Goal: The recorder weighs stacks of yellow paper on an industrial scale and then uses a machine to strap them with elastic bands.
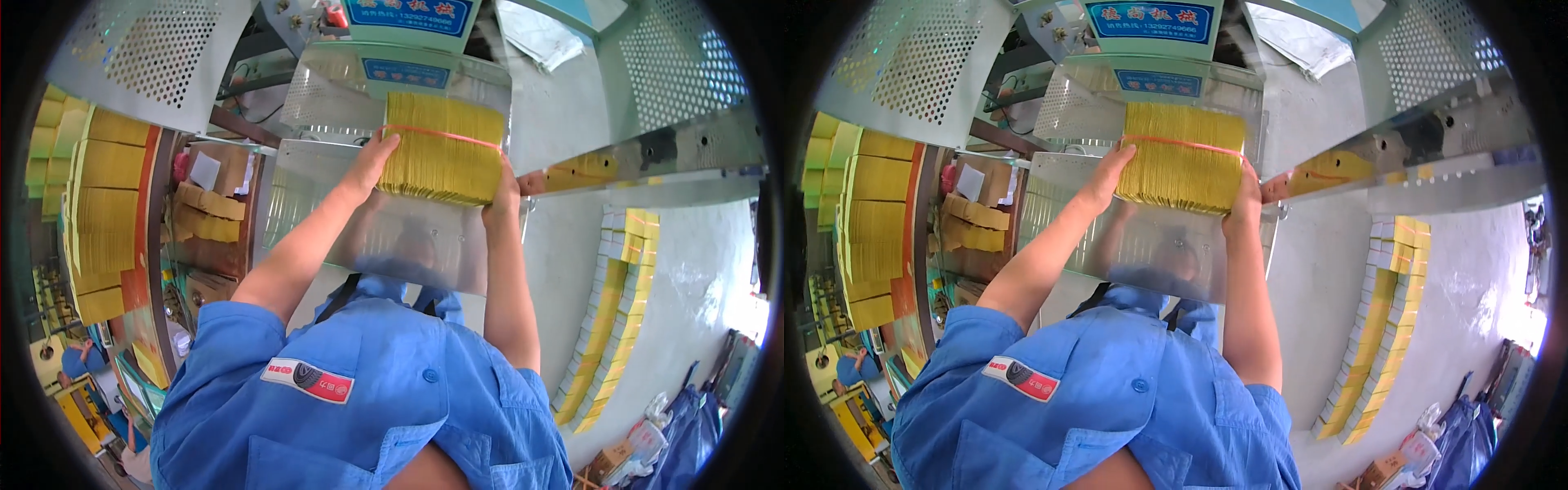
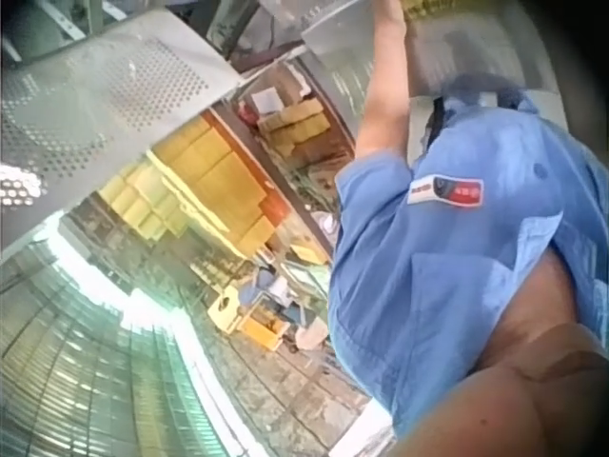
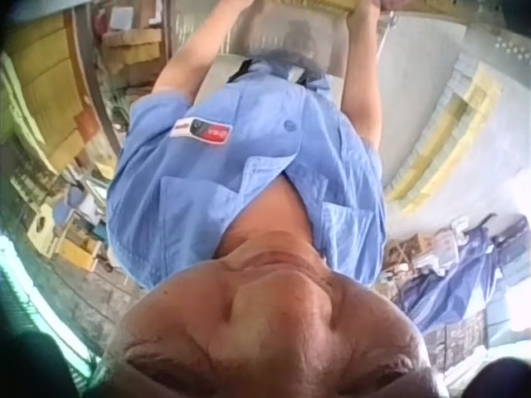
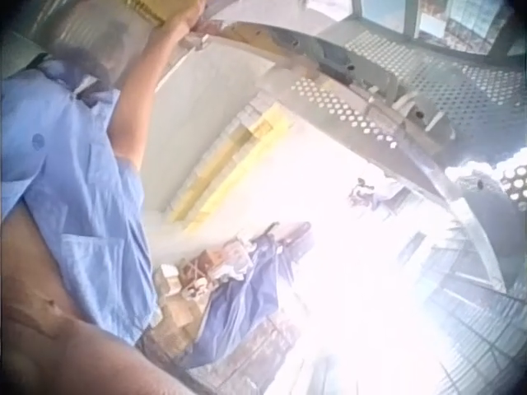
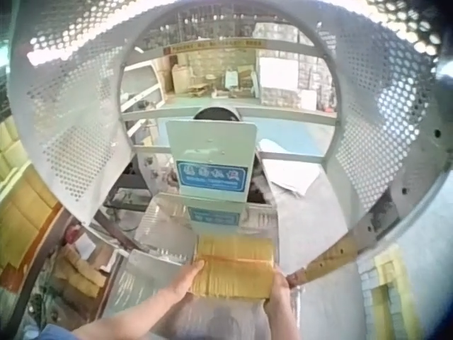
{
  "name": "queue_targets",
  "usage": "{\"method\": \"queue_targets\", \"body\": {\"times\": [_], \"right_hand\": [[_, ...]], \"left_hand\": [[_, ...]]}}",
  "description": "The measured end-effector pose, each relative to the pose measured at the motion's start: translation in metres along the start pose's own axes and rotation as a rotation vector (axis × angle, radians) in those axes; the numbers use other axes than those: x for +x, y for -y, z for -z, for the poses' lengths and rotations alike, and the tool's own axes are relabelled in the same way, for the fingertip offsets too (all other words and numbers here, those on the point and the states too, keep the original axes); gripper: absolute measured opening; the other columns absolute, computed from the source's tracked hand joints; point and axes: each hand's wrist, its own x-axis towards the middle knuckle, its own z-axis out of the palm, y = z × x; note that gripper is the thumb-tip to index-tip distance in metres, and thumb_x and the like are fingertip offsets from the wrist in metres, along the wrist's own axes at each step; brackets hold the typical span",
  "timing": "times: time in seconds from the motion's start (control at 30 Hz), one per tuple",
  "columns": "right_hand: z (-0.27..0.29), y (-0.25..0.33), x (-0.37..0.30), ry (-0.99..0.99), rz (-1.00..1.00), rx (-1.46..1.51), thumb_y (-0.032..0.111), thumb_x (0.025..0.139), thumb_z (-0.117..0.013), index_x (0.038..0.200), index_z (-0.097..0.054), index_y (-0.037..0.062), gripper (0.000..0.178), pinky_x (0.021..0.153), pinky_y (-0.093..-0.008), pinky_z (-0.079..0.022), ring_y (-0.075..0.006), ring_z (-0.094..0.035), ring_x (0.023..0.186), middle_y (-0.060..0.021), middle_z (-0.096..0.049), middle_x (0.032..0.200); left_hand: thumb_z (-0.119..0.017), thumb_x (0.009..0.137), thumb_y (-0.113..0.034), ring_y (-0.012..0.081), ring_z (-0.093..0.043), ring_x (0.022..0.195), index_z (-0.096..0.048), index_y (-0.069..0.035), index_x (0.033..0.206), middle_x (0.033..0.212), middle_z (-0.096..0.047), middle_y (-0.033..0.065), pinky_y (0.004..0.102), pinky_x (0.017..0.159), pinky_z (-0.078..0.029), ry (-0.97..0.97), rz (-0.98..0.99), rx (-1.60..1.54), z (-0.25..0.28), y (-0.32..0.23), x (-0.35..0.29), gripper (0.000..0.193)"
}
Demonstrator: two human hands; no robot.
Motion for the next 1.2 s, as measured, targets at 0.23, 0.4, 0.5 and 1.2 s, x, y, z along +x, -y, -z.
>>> {"method": "queue_targets", "body": {"times": [0.23,0.4,0.5,1.2], "right_hand": [[0.017,-0.010,0.013,-0.017,-0.021,0.082,0.035,0.099,-0.051,0.126,-0.055,0.0034,0.042,0.097,-0.0330,-0.044,-0.0176,-0.056,0.113,-0.0061,-0.059,0.120],[0.011,-0.002,0.001,0.066,-0.027,0.027,0.036,0.100,-0.049,0.129,-0.053,0.0036,0.044,0.099,-0.0346,-0.043,-0.0192,-0.055,0.117,-0.0069,-0.058,0.124],[0.011,-0.002,-0.002,0.045,-0.051,0.037,0.038,0.101,-0.046,0.134,-0.051,0.0052,0.046,0.102,-0.0361,-0.042,-0.0204,-0.053,0.120,-0.0073,-0.056,0.128],[0.038,-0.025,-0.074,0.305,0.277,-1.018,0.034,0.097,-0.052,0.116,-0.064,0.0040,0.038,0.081,-0.0347,-0.051,-0.0281,-0.070,0.089,-0.0200,-0.070,0.093]], "left_hand": [[-0.055,0.096,-0.037,0.0179,-0.053,0.118,-0.033,-0.002,0.142,0.132,-0.052,0.0119,0.0313,0.101,-0.040,-0.014,-0.018,0.111,-0.018,-0.003,0.005,0.063],[-0.052,0.097,-0.041,0.0166,-0.050,0.124,-0.039,-0.002,0.141,0.134,-0.054,0.0087,0.0317,0.105,-0.038,-0.001,-0.024,0.110,-0.017,0.001,0.005,0.060],[-0.051,0.097,-0.040,0.0166,-0.050,0.124,-0.040,-0.002,0.140,0.134,-0.054,0.0095,0.0314,0.104,-0.039,-0.061,-0.026,0.135,-0.021,0.009,0.012,0.059],[-0.050,0.099,-0.030,0.0175,-0.064,0.091,-0.067,0.005,0.100,0.088,-0.069,0.0099,0.0308,0.084,-0.048,-0.761,-0.070,0.796,0.005,0.016,-0.149,0.038]]}}
